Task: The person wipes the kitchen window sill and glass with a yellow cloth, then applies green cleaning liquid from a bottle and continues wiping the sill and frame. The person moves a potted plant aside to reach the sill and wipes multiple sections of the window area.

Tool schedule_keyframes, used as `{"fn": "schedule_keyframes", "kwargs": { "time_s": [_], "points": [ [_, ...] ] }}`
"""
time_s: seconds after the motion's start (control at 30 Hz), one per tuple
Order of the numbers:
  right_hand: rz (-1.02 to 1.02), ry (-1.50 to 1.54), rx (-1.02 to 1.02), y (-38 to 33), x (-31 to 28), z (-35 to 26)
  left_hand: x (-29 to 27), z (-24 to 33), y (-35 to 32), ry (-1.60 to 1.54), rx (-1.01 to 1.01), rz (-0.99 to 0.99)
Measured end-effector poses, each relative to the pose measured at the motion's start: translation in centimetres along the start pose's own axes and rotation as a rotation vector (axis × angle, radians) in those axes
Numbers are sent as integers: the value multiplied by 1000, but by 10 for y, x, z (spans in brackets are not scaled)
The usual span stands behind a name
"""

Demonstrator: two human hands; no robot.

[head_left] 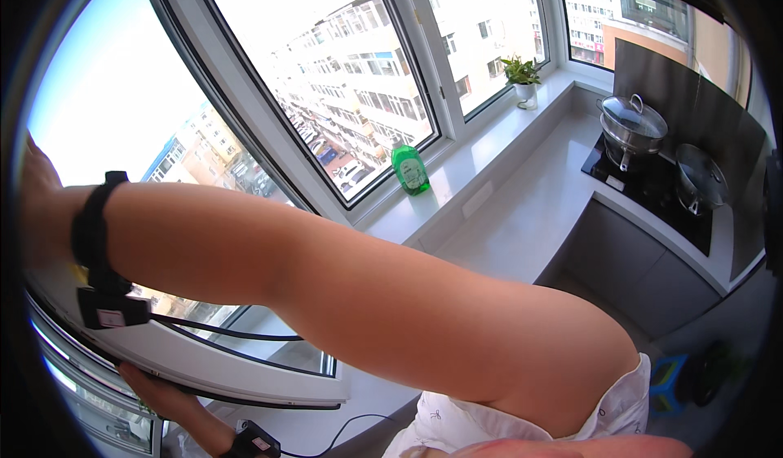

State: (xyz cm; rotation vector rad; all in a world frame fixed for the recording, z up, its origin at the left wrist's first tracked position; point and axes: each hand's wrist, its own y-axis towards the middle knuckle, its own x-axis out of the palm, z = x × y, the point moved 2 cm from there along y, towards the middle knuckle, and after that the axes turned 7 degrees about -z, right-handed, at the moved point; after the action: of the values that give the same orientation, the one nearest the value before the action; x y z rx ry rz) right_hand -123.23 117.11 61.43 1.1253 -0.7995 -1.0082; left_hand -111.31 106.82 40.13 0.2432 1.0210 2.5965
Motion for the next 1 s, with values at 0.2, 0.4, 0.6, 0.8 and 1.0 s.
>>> {"fn": "schedule_keyframes", "kwargs": {
  "time_s": [0.2,0.4,0.6,0.8,1.0],
  "points": [
    [-354,-30,31,-263,-45,-98,-2,-14,22,-178,20,-81],
    [-652,-1,105,-466,-48,-142,-9,-27,29,88,109,1],
    [-277,-46,175,-225,-18,-65,-8,-27,26,-198,-9,-79],
    [4,47,-29,-11,5,20,-18,-27,26,449,162,-72],
    [70,-535,118,-123,-56,52,-20,-35,28,319,246,12]
  ]
}}
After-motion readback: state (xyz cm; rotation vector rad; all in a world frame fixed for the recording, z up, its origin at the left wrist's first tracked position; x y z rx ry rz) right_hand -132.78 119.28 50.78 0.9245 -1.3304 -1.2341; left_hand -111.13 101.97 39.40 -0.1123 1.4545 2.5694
